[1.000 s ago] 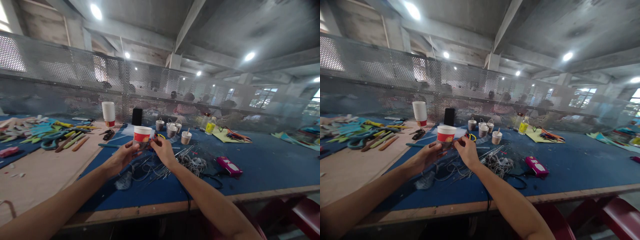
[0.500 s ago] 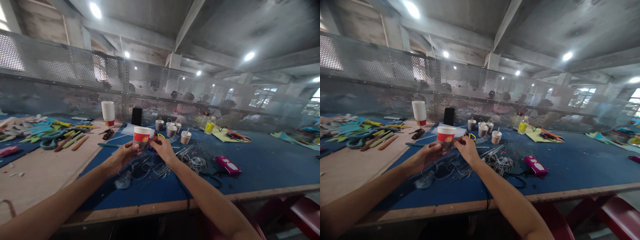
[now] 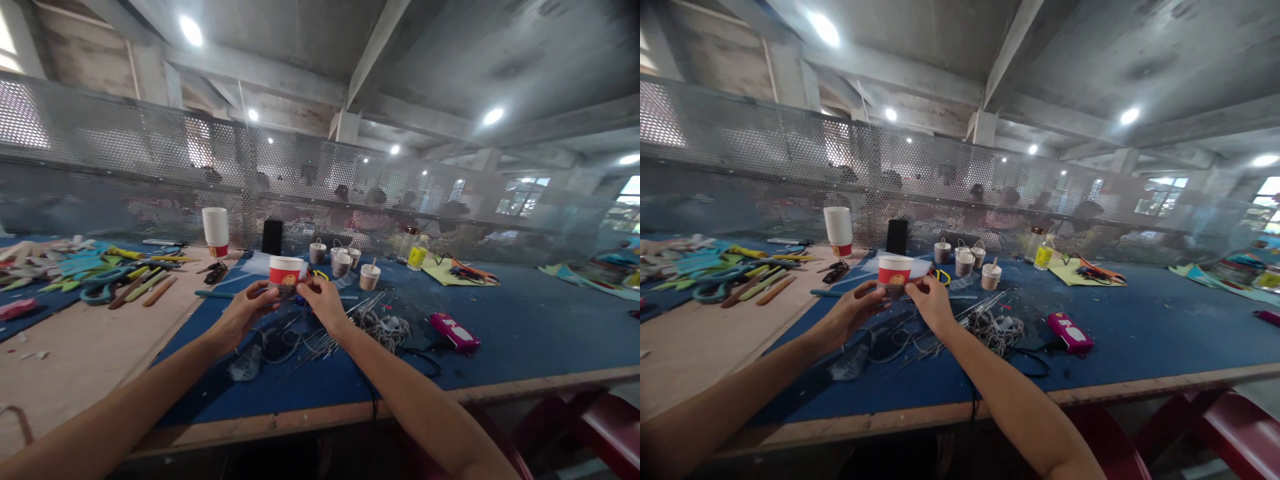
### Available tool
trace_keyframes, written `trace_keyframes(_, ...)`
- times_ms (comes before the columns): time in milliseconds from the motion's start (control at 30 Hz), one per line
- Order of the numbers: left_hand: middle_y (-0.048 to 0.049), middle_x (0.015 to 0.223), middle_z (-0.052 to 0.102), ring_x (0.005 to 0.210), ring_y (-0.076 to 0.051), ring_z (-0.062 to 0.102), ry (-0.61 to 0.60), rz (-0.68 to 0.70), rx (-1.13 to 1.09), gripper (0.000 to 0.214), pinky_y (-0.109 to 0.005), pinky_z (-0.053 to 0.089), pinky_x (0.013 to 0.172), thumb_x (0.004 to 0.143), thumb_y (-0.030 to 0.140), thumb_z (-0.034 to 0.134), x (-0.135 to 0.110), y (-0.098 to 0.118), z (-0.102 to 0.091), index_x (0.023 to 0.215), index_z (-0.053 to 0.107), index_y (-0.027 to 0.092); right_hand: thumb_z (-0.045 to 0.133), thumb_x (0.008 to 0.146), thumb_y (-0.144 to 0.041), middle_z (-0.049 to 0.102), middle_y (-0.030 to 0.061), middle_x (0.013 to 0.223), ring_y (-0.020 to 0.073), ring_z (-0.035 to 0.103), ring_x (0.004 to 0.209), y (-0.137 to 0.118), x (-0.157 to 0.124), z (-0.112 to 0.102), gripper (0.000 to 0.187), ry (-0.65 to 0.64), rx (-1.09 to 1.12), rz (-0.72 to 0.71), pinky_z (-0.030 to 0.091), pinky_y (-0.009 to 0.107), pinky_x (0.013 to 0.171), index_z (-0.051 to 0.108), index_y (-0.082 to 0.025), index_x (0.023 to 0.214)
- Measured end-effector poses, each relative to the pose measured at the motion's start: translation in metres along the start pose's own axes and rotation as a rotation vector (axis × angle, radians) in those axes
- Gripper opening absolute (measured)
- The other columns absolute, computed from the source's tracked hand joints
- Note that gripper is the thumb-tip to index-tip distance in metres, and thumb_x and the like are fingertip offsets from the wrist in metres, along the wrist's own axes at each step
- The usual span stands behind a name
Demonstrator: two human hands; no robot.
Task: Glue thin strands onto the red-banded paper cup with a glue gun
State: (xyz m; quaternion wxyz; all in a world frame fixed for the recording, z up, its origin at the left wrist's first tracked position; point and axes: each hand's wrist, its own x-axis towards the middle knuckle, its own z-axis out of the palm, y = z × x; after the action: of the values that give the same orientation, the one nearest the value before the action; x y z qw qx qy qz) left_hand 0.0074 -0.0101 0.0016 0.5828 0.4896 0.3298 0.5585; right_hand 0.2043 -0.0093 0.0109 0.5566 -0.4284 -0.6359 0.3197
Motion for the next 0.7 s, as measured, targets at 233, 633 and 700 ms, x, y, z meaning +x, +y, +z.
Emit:
trace_keyframes(233,-0.0124,0.114,0.078,0.114,-0.031,0.069,-0.037,0.037,0.176,0.046,-0.045,0.051,0.102,0.072,0.044,0.09,-0.0022,-0.0022,0.0005,0.107,0.076,0.017,0.069,0.084,-0.039,0.066,0.0018,0.082,0.0183,0.064,0.083,0.0003,-0.0034,0.0028,0.023,0.03,-0.128,-0.109,0.051,0.031,0.084,0.064,-0.021,0.071)
trace_keyframes(633,-0.009,0.093,0.078,0.103,-0.031,0.072,-0.006,0.029,0.206,0.045,-0.042,0.053,0.097,0.068,0.043,0.092,0.0001,-0.0045,-0.0026,0.1,0.075,0.017,0.073,0.085,-0.034,0.064,0.0012,0.086,0.016,0.063,0.08,-0.0075,-0.0086,0.0039,0.018,-0.026,-0.131,-0.084,0.051,0.028,0.082,0.07,-0.02,0.074)
trace_keyframes(700,-0.0088,0.092,0.078,0.102,-0.03,0.072,-0.007,0.022,0.181,0.043,-0.041,0.054,0.096,0.067,0.041,0.093,-0.0007,-0.0038,-0.0016,0.099,0.076,0.017,0.073,0.085,-0.034,0.064,0.0009,0.086,0.0159,0.063,0.08,-0.0075,-0.0082,0.0028,0.019,-0.037,-0.125,-0.078,0.051,0.028,0.081,0.07,-0.02,0.074)
